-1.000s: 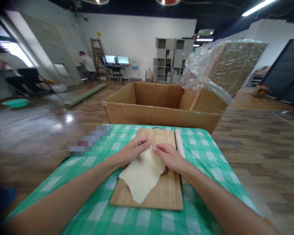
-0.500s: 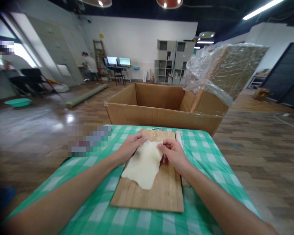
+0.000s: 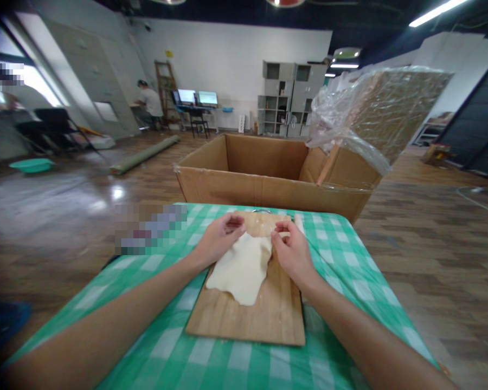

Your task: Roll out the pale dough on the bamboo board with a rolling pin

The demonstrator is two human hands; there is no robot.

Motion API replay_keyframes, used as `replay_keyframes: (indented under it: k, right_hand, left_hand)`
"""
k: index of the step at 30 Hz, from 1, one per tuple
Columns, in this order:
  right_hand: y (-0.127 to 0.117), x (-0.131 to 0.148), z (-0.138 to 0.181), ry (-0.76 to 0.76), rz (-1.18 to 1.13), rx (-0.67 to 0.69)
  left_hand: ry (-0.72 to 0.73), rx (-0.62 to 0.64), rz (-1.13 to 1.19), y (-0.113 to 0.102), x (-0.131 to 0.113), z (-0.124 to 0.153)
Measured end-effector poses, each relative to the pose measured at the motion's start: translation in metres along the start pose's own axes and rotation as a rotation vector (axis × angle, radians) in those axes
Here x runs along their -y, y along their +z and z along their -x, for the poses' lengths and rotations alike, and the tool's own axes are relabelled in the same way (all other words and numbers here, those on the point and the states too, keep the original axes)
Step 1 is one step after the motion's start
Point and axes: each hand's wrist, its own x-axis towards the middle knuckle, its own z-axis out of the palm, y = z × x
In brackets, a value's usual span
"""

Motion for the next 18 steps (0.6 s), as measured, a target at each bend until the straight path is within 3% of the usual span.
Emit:
replay_keyframes:
  k: [6, 9, 14, 18]
  right_hand:
    - [-0.006, 0.024, 0.007, -0.227, 0.131, -0.011]
    - [-0.027, 0.041, -0.002, -0.262, 0.402, 0.015]
    - [-0.069, 0.045, -0.018, -0.057, 1.040, 0.244]
    - [-0.079, 0.035, -0.016, 0.113, 1.149, 0.441]
  left_hand:
    - [0.273, 0.209, -0.392, 0.000, -0.003, 0.011]
    - [0.289, 0.283, -0.543, 0.002, -0.007, 0.015]
    - [0.130, 0.271, -0.749, 0.014, -0.011, 0.020]
    - [0.038, 0.249, -0.780, 0.009, -0.024, 0.028]
